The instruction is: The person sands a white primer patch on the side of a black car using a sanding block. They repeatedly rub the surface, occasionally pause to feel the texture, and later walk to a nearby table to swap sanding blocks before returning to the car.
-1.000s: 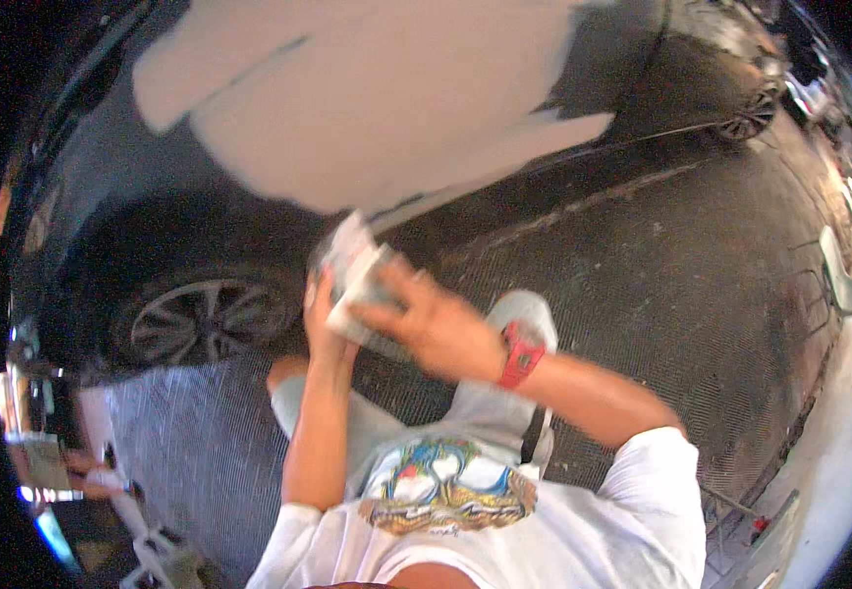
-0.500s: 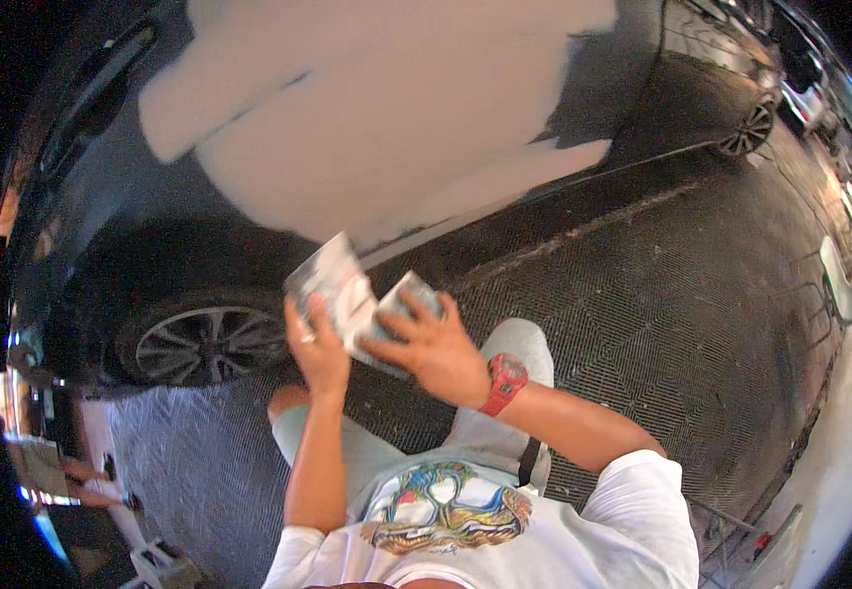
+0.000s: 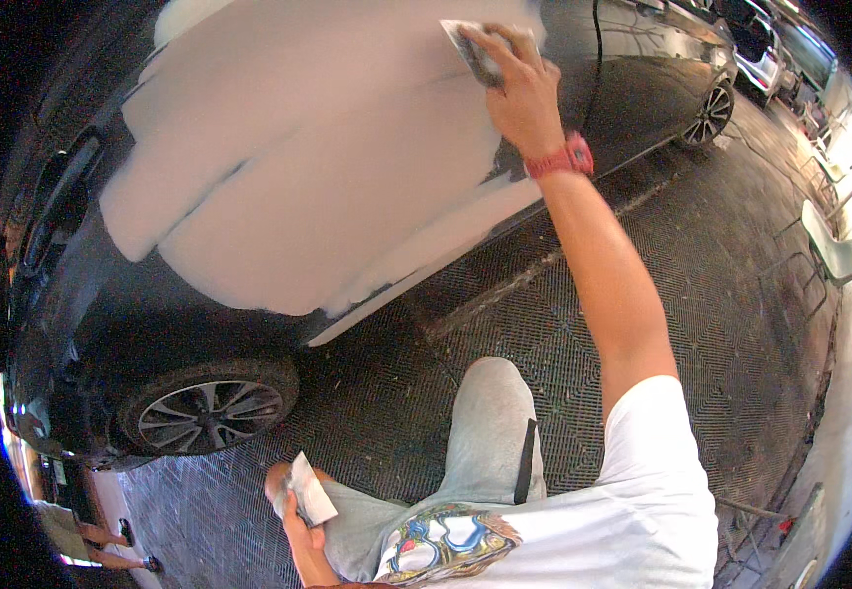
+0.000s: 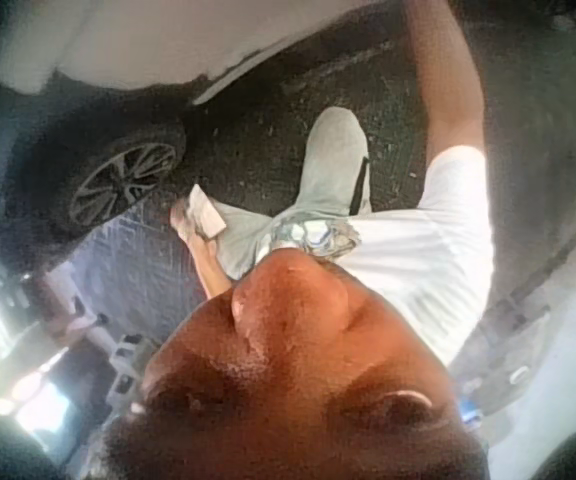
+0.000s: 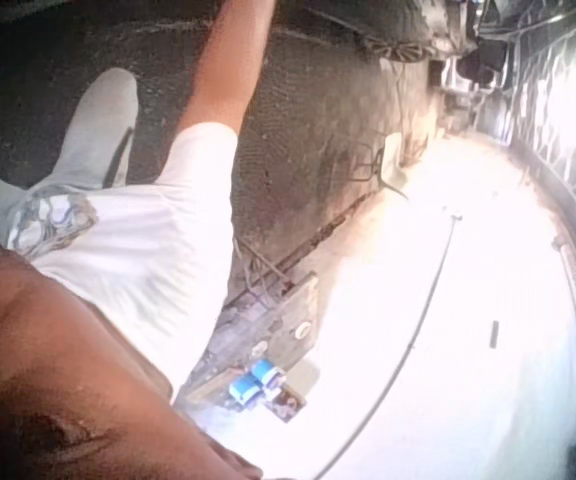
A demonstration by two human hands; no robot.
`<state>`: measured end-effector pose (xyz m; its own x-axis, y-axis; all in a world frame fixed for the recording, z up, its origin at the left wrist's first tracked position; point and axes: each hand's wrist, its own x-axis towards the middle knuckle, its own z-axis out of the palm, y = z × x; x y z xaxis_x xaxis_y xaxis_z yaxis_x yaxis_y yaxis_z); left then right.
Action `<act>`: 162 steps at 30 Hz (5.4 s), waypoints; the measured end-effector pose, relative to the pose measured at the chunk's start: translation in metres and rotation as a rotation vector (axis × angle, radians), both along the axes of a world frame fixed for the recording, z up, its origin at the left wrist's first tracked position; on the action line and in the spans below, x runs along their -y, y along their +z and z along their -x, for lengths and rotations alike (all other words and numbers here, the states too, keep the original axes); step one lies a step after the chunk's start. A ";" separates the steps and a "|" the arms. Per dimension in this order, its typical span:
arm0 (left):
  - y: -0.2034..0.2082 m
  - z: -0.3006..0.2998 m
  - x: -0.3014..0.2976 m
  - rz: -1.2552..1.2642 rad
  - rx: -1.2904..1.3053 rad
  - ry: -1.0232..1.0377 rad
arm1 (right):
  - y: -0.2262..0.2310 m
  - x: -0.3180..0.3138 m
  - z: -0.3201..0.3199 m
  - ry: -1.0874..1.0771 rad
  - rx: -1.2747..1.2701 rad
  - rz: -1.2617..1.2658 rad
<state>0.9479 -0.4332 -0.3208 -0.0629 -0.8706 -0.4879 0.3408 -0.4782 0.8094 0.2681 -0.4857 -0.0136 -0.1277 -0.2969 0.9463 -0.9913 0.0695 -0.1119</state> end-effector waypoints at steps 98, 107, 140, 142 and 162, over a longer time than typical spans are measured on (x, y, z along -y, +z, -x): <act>0.006 -0.013 -0.037 -0.060 -0.011 0.191 | 0.011 0.011 0.104 0.020 -0.070 0.043; 0.000 -0.021 -0.043 -0.056 -0.015 0.221 | 0.030 0.022 0.063 0.067 0.000 -0.077; 0.005 -0.018 -0.038 -0.076 -0.017 0.192 | -0.032 -0.005 0.133 0.160 -0.046 0.073; 0.012 -0.013 -0.040 -0.060 -0.006 0.176 | -0.002 0.000 0.139 0.065 -0.044 0.065; 0.020 0.002 -0.039 0.022 0.047 0.109 | -0.038 -0.021 0.113 -0.060 -0.032 -0.140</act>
